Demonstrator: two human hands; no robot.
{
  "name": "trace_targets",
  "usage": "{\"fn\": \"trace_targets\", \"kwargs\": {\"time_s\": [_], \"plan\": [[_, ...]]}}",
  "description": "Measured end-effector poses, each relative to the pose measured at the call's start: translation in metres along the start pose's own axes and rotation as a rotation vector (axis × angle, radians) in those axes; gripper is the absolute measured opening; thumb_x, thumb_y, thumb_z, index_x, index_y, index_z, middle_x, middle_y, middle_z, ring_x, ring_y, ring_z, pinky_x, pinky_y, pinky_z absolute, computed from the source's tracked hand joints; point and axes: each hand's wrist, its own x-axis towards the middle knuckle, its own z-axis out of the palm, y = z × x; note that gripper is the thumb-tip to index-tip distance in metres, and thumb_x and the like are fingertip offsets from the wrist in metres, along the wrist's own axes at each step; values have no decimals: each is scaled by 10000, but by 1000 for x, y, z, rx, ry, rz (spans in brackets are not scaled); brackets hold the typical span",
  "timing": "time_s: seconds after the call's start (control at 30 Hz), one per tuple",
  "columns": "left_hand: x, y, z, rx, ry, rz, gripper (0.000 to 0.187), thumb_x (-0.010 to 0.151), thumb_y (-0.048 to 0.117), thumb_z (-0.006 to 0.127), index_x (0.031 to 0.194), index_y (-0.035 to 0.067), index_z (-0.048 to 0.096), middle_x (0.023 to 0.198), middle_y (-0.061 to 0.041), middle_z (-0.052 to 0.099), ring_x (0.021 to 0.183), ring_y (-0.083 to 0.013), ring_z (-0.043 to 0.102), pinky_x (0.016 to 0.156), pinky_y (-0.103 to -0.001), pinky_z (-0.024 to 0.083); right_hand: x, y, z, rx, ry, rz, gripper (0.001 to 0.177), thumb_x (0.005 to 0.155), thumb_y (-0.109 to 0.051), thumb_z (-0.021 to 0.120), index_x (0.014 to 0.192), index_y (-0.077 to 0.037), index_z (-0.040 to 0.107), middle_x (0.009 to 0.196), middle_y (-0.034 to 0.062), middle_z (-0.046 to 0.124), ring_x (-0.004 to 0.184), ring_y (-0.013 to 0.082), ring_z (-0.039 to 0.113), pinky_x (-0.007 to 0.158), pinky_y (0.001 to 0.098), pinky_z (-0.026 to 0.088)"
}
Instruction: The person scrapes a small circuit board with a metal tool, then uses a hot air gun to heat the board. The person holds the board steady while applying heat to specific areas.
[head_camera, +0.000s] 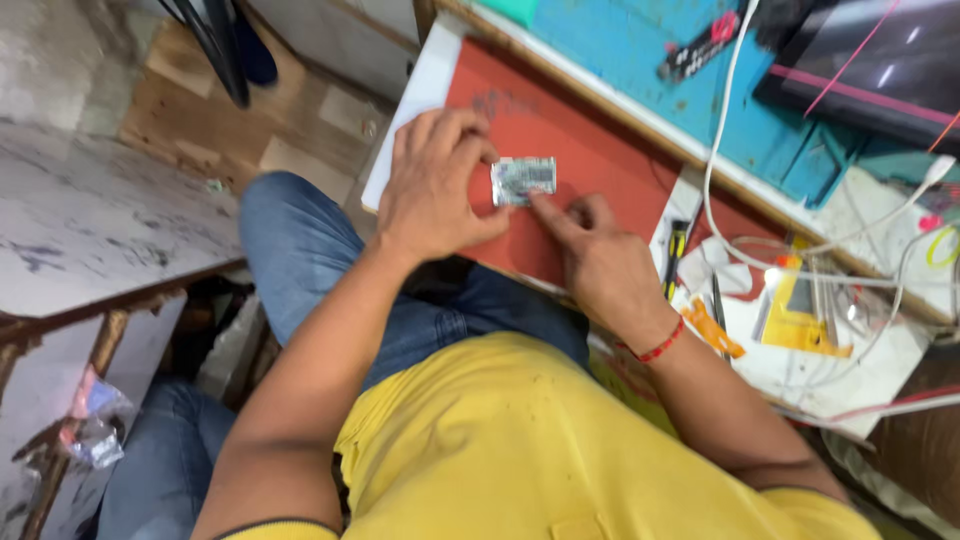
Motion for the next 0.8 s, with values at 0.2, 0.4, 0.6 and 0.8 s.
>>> {"fn": "trace_targets", "kwargs": {"time_s": [0.2, 0.4, 0.6, 0.8], "plan": [[-6, -12, 5, 11, -39, -45, 461, 690, 334, 868, 1030, 108, 653, 1262, -73, 565, 1262, -313, 497, 1083, -488, 373, 15, -15, 3, -30, -44, 68, 598, 870, -32, 576, 1410, -281, 633, 994, 93, 620, 600, 309, 655, 506, 430, 549], [-15, -39, 25, -1, -34, -20, 475, 738, 352, 866, 1072, 95, 645, 1308, -96, 558, 1306, -332, 482, 1115, -494, 371, 23, -13, 16, -26, 37, 245, 608, 877, -29, 604, 1423, -293, 637, 1008, 78, 618, 608, 304, 648, 514, 433, 539], [9, -17, 4, -15, -40, -14, 488, 709, 355, 864, 1073, 99, 665, 1291, -105, 569, 1284, -346, 504, 1092, -498, 372, 29, -32, -22, 91, -117, 219, 625, 792, -188, 697, 1404, -279, 609, 1032, 135, 622, 604, 356, 648, 510, 461, 550], [-19, -15, 0, -14, -71, -48, 498, 816, 359, 872, 1172, 93, 647, 1367, -119, 552, 1322, -354, 494, 1119, -486, 390, 8, -46, -23, -45, 7, 170, 630, 874, -288, 710, 1477, -176, 567, 1120, 167, 632, 771, 381, 660, 628, 461, 543]]}}
